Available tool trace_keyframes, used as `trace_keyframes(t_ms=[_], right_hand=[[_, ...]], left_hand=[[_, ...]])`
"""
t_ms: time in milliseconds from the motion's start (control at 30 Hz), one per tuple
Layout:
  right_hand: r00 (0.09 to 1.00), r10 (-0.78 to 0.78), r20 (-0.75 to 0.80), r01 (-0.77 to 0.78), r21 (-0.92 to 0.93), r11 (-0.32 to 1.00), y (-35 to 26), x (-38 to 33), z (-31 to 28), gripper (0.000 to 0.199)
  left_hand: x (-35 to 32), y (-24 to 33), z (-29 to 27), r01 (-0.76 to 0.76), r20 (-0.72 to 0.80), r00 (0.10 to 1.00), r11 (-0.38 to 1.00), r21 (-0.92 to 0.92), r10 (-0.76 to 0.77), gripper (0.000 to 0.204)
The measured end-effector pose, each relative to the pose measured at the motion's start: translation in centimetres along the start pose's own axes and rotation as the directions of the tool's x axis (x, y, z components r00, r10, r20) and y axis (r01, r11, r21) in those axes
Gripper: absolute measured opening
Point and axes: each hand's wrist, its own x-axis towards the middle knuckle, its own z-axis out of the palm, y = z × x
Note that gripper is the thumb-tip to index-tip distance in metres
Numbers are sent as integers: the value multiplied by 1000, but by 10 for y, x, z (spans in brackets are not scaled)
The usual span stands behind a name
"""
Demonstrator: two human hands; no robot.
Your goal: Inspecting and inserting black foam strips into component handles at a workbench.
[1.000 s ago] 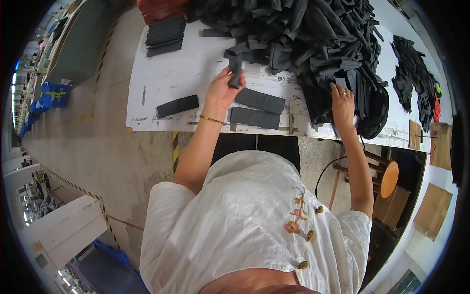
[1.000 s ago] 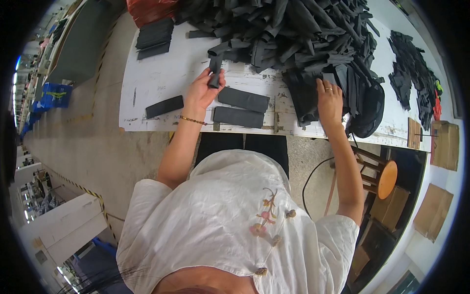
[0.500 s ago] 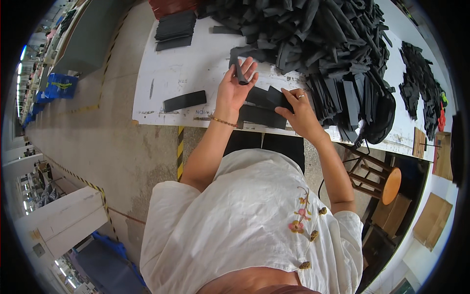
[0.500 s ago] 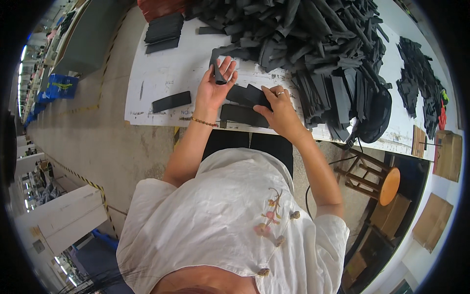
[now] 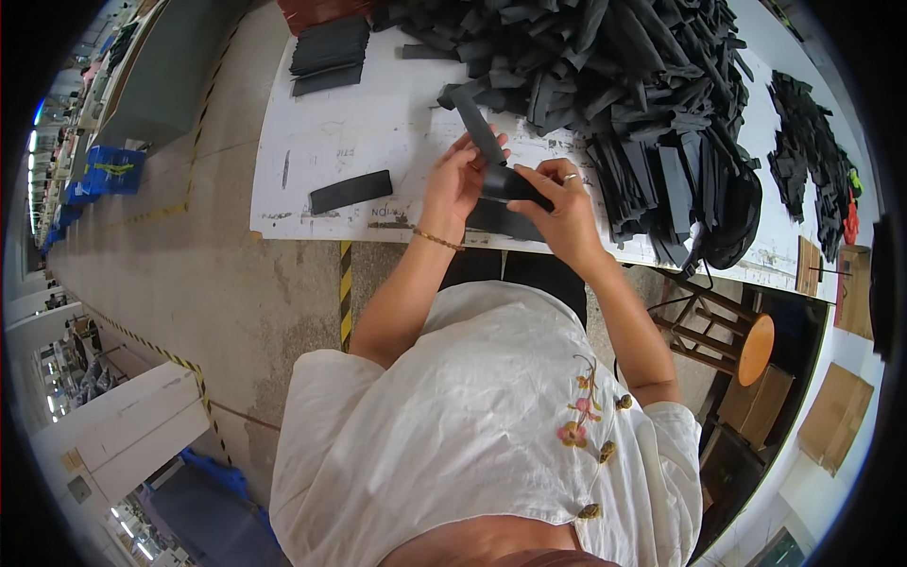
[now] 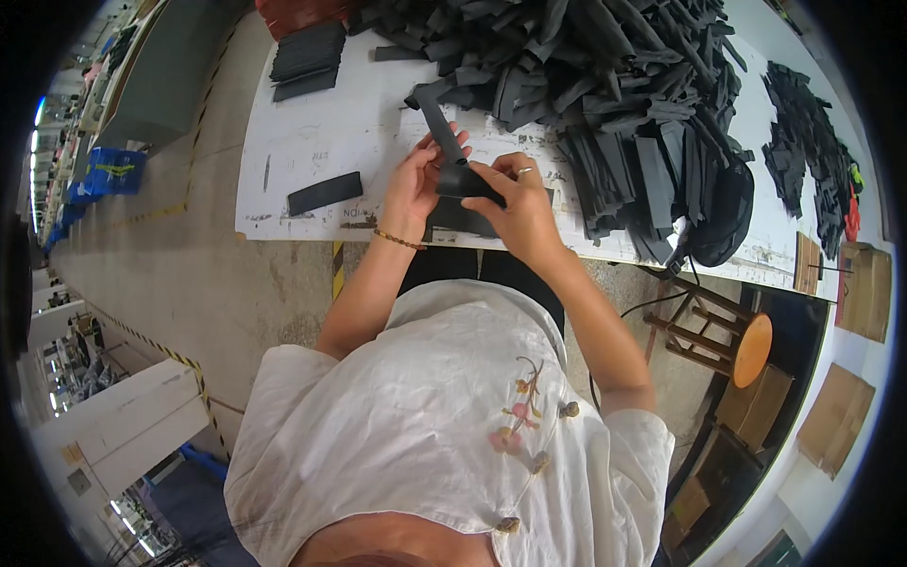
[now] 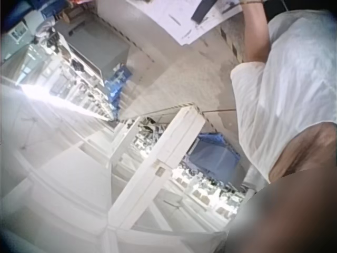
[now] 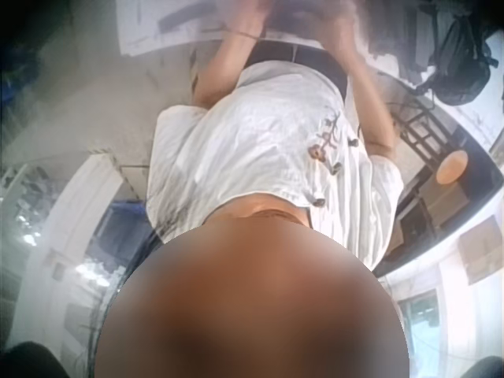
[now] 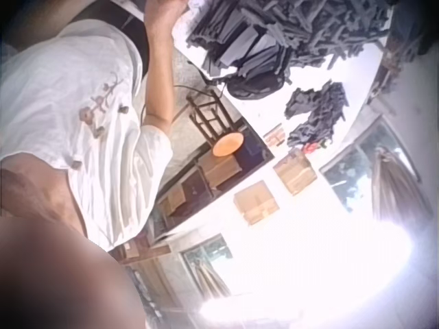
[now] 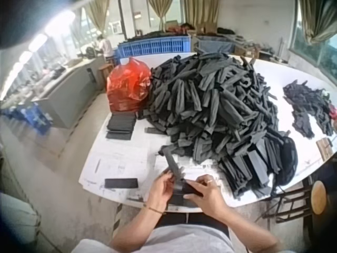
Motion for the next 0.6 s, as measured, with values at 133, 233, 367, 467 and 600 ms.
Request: trace_keyframes(t_ms=[133,233,367,467,600], right_hand=[[986,-165,-29,151,-270,951,6,9,13,48],[957,-282,73,288,-388,875,8,13,10,48],[938,-333,97,342,-420,841,9,13,3,46],[973,-230,29,226,-334,915,12,10,-6,42],[987,-154,-52,134,-270,954,10,10,-8,38]], left_hand=[[-4,7,10,127,42,991,988,-82,-124,31],[-2,10,11,70,5,997,981,178,-72,29],[7,15,-2,14,21,1000,948,317,-22,28],[10,21,-6,36,-64,998,976,214,-23,29],[13,21,-11,63,-86,995,983,175,-48,28]])
